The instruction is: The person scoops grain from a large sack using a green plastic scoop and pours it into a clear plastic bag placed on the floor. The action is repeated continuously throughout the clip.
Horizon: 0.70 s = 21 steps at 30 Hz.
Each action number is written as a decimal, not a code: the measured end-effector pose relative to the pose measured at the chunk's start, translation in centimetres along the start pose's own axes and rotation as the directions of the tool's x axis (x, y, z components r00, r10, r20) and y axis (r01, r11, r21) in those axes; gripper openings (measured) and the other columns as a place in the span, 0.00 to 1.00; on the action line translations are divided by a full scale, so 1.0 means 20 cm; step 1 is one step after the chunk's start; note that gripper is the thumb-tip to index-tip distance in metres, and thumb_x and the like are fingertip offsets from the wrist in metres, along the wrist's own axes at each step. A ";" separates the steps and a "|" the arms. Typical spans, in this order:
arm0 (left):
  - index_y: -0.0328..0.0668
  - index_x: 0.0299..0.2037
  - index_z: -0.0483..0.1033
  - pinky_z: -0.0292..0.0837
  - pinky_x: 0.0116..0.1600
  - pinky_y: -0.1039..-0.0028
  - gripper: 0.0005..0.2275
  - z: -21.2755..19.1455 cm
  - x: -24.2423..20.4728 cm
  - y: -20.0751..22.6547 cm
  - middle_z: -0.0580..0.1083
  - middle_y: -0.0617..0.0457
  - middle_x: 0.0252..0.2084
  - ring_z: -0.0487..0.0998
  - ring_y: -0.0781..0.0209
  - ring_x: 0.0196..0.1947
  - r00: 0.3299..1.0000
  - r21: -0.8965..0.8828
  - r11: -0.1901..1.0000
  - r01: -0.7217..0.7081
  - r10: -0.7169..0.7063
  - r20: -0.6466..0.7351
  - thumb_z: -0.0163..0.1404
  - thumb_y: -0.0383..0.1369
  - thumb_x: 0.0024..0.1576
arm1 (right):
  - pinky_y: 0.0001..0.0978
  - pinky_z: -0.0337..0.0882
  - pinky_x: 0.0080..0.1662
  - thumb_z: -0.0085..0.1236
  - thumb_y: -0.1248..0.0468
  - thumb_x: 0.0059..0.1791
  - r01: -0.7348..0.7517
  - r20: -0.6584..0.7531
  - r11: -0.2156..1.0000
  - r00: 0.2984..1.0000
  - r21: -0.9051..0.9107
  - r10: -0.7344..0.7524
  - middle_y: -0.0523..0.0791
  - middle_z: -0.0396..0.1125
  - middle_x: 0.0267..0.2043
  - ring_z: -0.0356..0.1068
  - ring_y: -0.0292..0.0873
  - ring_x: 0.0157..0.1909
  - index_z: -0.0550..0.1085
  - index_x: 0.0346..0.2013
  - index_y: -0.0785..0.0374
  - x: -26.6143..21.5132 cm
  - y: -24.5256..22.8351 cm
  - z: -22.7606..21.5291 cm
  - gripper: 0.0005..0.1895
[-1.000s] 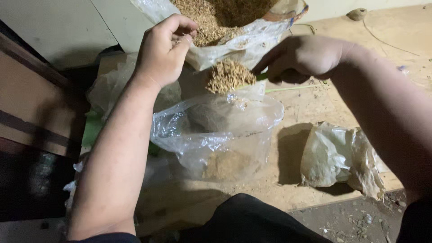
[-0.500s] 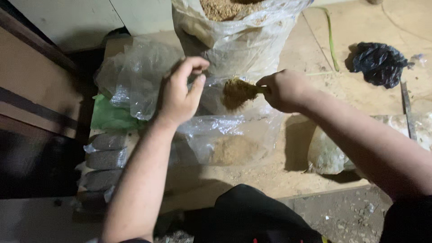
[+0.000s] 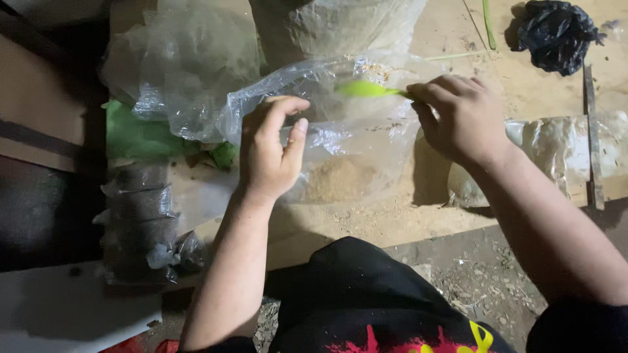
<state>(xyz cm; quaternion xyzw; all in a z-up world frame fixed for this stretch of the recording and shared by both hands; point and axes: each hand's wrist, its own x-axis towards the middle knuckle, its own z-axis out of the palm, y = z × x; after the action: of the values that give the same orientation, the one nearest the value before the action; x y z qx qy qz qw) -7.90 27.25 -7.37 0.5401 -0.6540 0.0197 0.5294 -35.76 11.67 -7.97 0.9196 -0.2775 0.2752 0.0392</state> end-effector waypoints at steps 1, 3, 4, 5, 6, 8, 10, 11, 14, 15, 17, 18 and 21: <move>0.35 0.47 0.75 0.72 0.56 0.64 0.06 0.00 0.00 0.00 0.77 0.46 0.47 0.79 0.47 0.49 1.000 -0.002 1.000 -0.015 0.015 0.006 0.52 0.23 0.62 | 0.36 0.72 0.47 0.59 0.61 0.61 -0.039 -0.033 0.997 0.999 0.070 0.041 0.44 0.74 0.45 0.75 0.45 0.44 0.81 0.52 0.58 -0.01 -0.02 -0.01 0.08; 0.35 0.45 0.76 0.72 0.55 0.63 0.03 -0.01 -0.02 0.01 0.77 0.46 0.46 0.79 0.47 0.49 0.999 -0.013 1.000 -0.024 0.025 0.022 0.51 0.24 0.63 | 0.40 0.72 0.44 0.61 0.62 0.57 -0.016 -0.023 0.997 1.000 -0.078 0.014 0.43 0.74 0.42 0.75 0.46 0.43 0.81 0.48 0.57 -0.03 -0.05 -0.01 0.06; 0.36 0.43 0.76 0.72 0.55 0.63 0.02 -0.01 -0.02 0.00 0.78 0.47 0.45 0.80 0.48 0.49 0.999 -0.022 1.000 -0.019 0.020 0.031 0.51 0.24 0.64 | 0.42 0.72 0.43 0.63 0.62 0.55 -0.006 -0.013 0.989 1.000 -0.150 0.004 0.43 0.74 0.41 0.75 0.46 0.42 0.81 0.46 0.56 -0.04 -0.07 -0.02 0.06; 0.36 0.42 0.76 0.72 0.54 0.63 0.02 -0.01 -0.01 -0.01 0.78 0.48 0.44 0.80 0.49 0.48 0.999 -0.031 0.999 -0.022 0.023 0.038 0.51 0.24 0.64 | 0.41 0.72 0.43 0.62 0.63 0.57 -0.040 -0.052 0.996 0.998 -0.083 0.036 0.44 0.74 0.42 0.75 0.46 0.41 0.80 0.48 0.58 -0.05 -0.09 -0.02 0.06; 0.36 0.41 0.76 0.72 0.54 0.63 0.02 -0.02 -0.01 -0.01 0.78 0.48 0.44 0.80 0.49 0.47 0.999 -0.035 0.999 -0.026 0.027 0.046 0.51 0.24 0.64 | 0.40 0.72 0.43 0.62 0.64 0.59 -0.071 -0.090 0.997 0.994 -0.014 0.069 0.45 0.74 0.42 0.75 0.46 0.41 0.79 0.50 0.60 -0.07 -0.12 -0.02 0.06; 0.36 0.40 0.77 0.72 0.53 0.64 0.03 -0.03 -0.01 -0.02 0.77 0.48 0.43 0.79 0.49 0.46 0.997 -0.043 0.998 -0.041 0.043 0.056 0.50 0.24 0.64 | 0.39 0.73 0.42 0.62 0.65 0.59 -0.109 -0.093 0.994 0.990 0.008 0.110 0.46 0.73 0.42 0.74 0.47 0.39 0.79 0.51 0.61 -0.07 -0.14 -0.03 0.06; 0.35 0.40 0.77 0.71 0.53 0.64 0.03 -0.04 -0.03 -0.02 0.77 0.48 0.43 0.79 0.49 0.46 0.997 -0.049 0.998 -0.037 0.040 0.063 0.51 0.25 0.64 | 0.39 0.73 0.40 0.64 0.65 0.56 -0.134 -0.014 0.988 0.991 -0.075 0.134 0.45 0.74 0.41 0.74 0.48 0.38 0.80 0.48 0.58 -0.08 -0.19 -0.03 0.07; 0.35 0.39 0.77 0.71 0.53 0.64 0.03 -0.04 -0.03 -0.02 0.77 0.48 0.43 0.79 0.49 0.46 0.997 -0.050 0.998 -0.047 0.050 0.060 0.51 0.25 0.64 | 0.39 0.73 0.40 0.63 0.66 0.56 -0.192 -0.045 0.981 0.981 -0.016 0.191 0.46 0.73 0.41 0.74 0.48 0.39 0.80 0.49 0.59 -0.09 -0.21 -0.04 0.07; 0.35 0.39 0.78 0.69 0.53 0.62 0.03 -0.06 -0.02 -0.02 0.78 0.49 0.43 0.78 0.49 0.45 0.997 -0.014 0.997 -0.074 0.074 0.028 0.53 0.26 0.62 | 0.40 0.72 0.40 0.61 0.67 0.55 -0.280 -0.103 0.957 0.952 0.076 0.287 0.48 0.72 0.41 0.74 0.50 0.38 0.79 0.50 0.60 -0.07 -0.26 -0.06 0.08; 0.35 0.38 0.77 0.69 0.53 0.63 0.03 -0.06 -0.03 -0.03 0.78 0.50 0.43 0.78 0.49 0.44 0.997 -0.029 0.998 -0.064 0.066 0.040 0.53 0.27 0.62 | 0.40 0.72 0.39 0.61 0.66 0.54 -0.277 -0.087 0.959 0.956 0.056 0.281 0.48 0.73 0.41 0.74 0.50 0.37 0.79 0.49 0.60 -0.07 -0.28 -0.06 0.08; 0.35 0.36 0.76 0.70 0.51 0.64 0.04 -0.07 -0.03 -0.05 0.78 0.50 0.42 0.78 0.50 0.43 0.997 -0.053 0.997 -0.051 0.054 0.059 0.54 0.28 0.62 | 0.41 0.73 0.39 0.61 0.65 0.54 -0.288 -0.094 0.955 0.951 0.068 0.293 0.49 0.74 0.42 0.75 0.52 0.39 0.78 0.48 0.61 -0.08 -0.30 -0.07 0.08; 0.35 0.36 0.77 0.69 0.49 0.65 0.04 -0.08 -0.04 -0.05 0.78 0.50 0.41 0.78 0.51 0.40 0.996 -0.062 0.997 -0.038 0.042 0.073 0.54 0.28 0.61 | 0.42 0.73 0.40 0.61 0.65 0.55 -0.301 -0.116 0.948 0.943 0.101 0.312 0.50 0.73 0.43 0.74 0.54 0.40 0.77 0.49 0.61 -0.08 -0.32 -0.09 0.08; 0.35 0.34 0.78 0.68 0.43 0.67 0.05 -0.10 0.00 -0.06 0.78 0.51 0.36 0.76 0.54 0.34 0.996 -0.064 0.997 -0.032 0.037 0.084 0.55 0.28 0.60 | 0.45 0.72 0.40 0.61 0.63 0.55 -0.365 -0.169 0.922 0.908 0.129 0.383 0.53 0.72 0.41 0.74 0.58 0.42 0.73 0.52 0.63 0.00 -0.29 -0.14 0.12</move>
<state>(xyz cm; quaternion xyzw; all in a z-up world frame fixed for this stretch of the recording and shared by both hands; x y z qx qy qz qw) -5.69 27.95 -7.14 0.5122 -0.6856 -0.0145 0.5171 -34.08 17.15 -5.24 0.8194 -0.4302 0.3775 -0.0315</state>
